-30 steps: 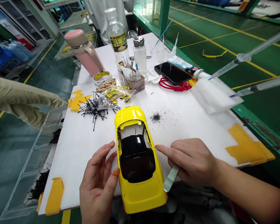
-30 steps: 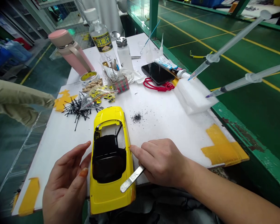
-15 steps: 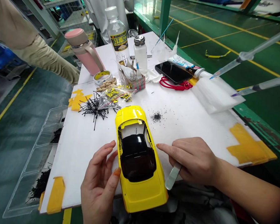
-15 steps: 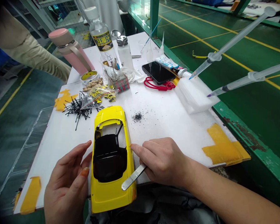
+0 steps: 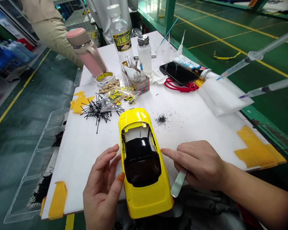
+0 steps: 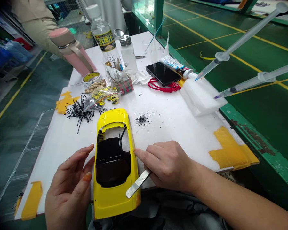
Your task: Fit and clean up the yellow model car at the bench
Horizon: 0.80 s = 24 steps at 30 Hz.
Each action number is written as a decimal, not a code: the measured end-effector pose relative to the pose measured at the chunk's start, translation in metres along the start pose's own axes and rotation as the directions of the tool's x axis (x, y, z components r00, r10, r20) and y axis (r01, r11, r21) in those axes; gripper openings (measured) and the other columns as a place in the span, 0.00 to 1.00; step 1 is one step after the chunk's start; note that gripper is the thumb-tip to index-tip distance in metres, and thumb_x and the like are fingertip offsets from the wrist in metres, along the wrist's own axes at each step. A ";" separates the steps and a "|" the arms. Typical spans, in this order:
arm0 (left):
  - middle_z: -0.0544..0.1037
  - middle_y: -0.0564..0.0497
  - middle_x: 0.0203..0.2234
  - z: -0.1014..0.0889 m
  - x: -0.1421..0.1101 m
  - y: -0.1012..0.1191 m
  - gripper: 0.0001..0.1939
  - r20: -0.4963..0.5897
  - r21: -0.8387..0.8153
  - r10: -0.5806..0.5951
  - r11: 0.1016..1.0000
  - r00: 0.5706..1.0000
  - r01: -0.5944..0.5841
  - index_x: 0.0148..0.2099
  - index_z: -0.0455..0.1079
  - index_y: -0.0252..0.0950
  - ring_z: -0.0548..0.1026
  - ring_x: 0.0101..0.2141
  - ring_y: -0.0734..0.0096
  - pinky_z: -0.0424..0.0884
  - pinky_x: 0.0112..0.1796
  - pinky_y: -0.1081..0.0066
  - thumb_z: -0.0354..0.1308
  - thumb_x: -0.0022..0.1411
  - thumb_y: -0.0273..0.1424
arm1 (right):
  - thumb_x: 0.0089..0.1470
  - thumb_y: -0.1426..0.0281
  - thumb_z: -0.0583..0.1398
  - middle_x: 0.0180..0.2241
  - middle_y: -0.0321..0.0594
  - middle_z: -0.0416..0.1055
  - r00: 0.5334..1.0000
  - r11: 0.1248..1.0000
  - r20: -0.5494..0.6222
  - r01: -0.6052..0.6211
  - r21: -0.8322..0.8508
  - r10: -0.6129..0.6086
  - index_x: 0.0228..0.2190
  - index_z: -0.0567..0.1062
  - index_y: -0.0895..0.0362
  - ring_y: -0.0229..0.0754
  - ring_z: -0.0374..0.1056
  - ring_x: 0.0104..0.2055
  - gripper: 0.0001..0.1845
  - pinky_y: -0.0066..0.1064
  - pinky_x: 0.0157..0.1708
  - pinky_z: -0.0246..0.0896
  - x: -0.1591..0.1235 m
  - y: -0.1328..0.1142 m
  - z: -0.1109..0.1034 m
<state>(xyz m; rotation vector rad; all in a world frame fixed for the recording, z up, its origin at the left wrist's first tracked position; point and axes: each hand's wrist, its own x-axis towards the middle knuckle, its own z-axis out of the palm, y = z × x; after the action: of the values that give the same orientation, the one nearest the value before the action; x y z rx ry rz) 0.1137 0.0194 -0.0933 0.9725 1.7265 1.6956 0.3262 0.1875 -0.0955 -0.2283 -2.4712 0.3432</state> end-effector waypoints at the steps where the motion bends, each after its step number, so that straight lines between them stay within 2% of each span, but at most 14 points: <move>1: 0.68 0.43 0.63 0.000 0.000 0.000 0.19 -0.002 -0.003 -0.004 1.000 1.000 0.004 0.59 0.71 0.41 0.68 0.63 0.55 0.70 0.60 0.69 0.62 0.66 0.28 | 0.54 0.82 0.52 0.24 0.34 0.64 1.000 1.000 0.001 -0.001 0.004 0.001 0.51 0.72 0.65 0.38 0.55 0.24 0.23 0.34 0.24 0.44 0.000 0.000 0.000; 7: 0.68 0.43 0.62 0.003 -0.001 0.002 0.18 -0.032 -0.011 -0.027 1.000 0.999 0.026 0.57 0.72 0.41 0.69 0.62 0.55 0.70 0.60 0.67 0.63 0.65 0.29 | 0.54 0.82 0.52 0.24 0.34 0.64 1.000 1.000 0.015 -0.007 -0.008 0.007 0.49 0.72 0.64 0.38 0.56 0.23 0.21 0.34 0.24 0.45 0.003 0.000 -0.002; 13: 0.69 0.44 0.62 0.004 -0.001 0.004 0.18 -0.043 -0.013 -0.030 0.999 0.999 0.029 0.57 0.72 0.42 0.69 0.62 0.55 0.71 0.60 0.66 0.63 0.65 0.29 | 0.54 0.82 0.52 0.24 0.34 0.64 1.000 1.000 0.009 -0.009 0.001 0.009 0.52 0.70 0.63 0.38 0.57 0.23 0.24 0.33 0.24 0.46 0.002 0.000 -0.002; 19: 0.69 0.44 0.62 0.008 -0.001 0.007 0.17 -0.061 -0.008 -0.041 0.999 0.997 0.041 0.56 0.73 0.42 0.69 0.62 0.54 0.71 0.60 0.65 0.64 0.64 0.30 | 0.55 0.82 0.52 0.24 0.34 0.64 1.000 1.000 0.016 -0.002 -0.019 0.002 0.48 0.72 0.63 0.38 0.56 0.23 0.19 0.34 0.24 0.45 0.004 -0.001 -0.004; 24: 0.69 0.44 0.62 0.011 -0.001 0.009 0.18 -0.067 0.000 -0.044 0.999 0.997 0.044 0.56 0.73 0.42 0.69 0.62 0.53 0.71 0.60 0.64 0.64 0.65 0.30 | 0.54 0.82 0.52 0.24 0.34 0.63 1.000 1.000 0.017 -0.017 -0.003 0.017 0.51 0.71 0.63 0.38 0.56 0.24 0.23 0.33 0.24 0.45 0.003 0.001 -0.003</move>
<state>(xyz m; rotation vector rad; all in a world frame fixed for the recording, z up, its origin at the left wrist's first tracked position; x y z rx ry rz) 0.1243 0.0244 -0.0855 0.8814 1.7787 1.7170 0.3260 0.1892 -0.0916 -0.2485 -2.4881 0.3507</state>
